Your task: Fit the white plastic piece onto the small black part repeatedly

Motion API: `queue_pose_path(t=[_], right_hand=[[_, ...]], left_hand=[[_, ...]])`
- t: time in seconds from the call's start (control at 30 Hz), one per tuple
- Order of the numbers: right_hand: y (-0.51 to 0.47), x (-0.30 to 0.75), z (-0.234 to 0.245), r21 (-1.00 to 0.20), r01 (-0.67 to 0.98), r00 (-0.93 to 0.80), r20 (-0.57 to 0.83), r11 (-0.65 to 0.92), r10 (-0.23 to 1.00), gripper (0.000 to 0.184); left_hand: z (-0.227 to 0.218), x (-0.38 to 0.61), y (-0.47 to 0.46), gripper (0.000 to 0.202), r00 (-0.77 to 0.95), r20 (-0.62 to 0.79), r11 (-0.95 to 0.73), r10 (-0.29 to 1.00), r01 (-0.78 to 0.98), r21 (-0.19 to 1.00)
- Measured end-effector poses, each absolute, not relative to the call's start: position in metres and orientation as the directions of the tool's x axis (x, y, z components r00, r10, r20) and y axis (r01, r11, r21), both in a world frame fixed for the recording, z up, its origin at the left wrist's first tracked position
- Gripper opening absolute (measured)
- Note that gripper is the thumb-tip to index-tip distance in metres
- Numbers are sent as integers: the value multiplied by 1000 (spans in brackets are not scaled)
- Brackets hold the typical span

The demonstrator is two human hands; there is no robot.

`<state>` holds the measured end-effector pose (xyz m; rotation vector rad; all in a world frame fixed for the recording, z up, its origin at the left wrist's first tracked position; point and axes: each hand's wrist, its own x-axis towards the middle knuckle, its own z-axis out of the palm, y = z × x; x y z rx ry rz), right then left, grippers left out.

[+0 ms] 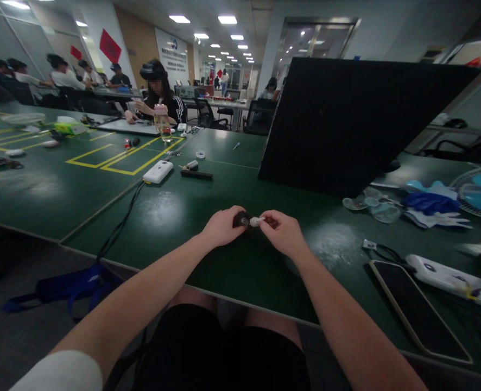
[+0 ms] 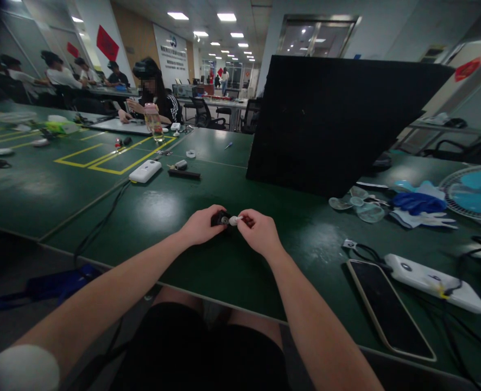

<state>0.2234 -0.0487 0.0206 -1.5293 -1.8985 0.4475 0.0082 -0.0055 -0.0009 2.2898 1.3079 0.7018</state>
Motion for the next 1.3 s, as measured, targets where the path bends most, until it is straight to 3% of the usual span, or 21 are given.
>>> queue_pose_path(t=[0.17, 0.4, 0.7, 0.93, 1.1, 1.3], right_hand=[[-44, 225, 15, -569, 769, -162, 264, 290, 951, 18], [-40, 227, 11, -557, 805, -109, 196, 202, 975, 19], [-40, 232, 18, -482, 860, -138, 97, 168, 986, 44], [-27, 259, 9, -476, 877, -9, 98, 55, 995, 24], [-20, 261, -2, -425, 905, 42, 52, -16, 998, 24], [-21, 258, 1, -447, 893, 59, -6, -56, 998, 29]], left_hand=[[0, 9, -6, 48, 430, 200, -457, 880, 653, 604], [1, 6, -4, 48, 464, 208, -484, 861, 619, 619], [5, 6, -5, 47, 470, 201, -485, 860, 627, 610], [3, 6, -5, 50, 451, 170, -446, 876, 628, 637], [2, 5, -4, 49, 461, 201, -476, 864, 618, 626], [2, 2, -2, 45, 437, 224, -472, 871, 621, 626]])
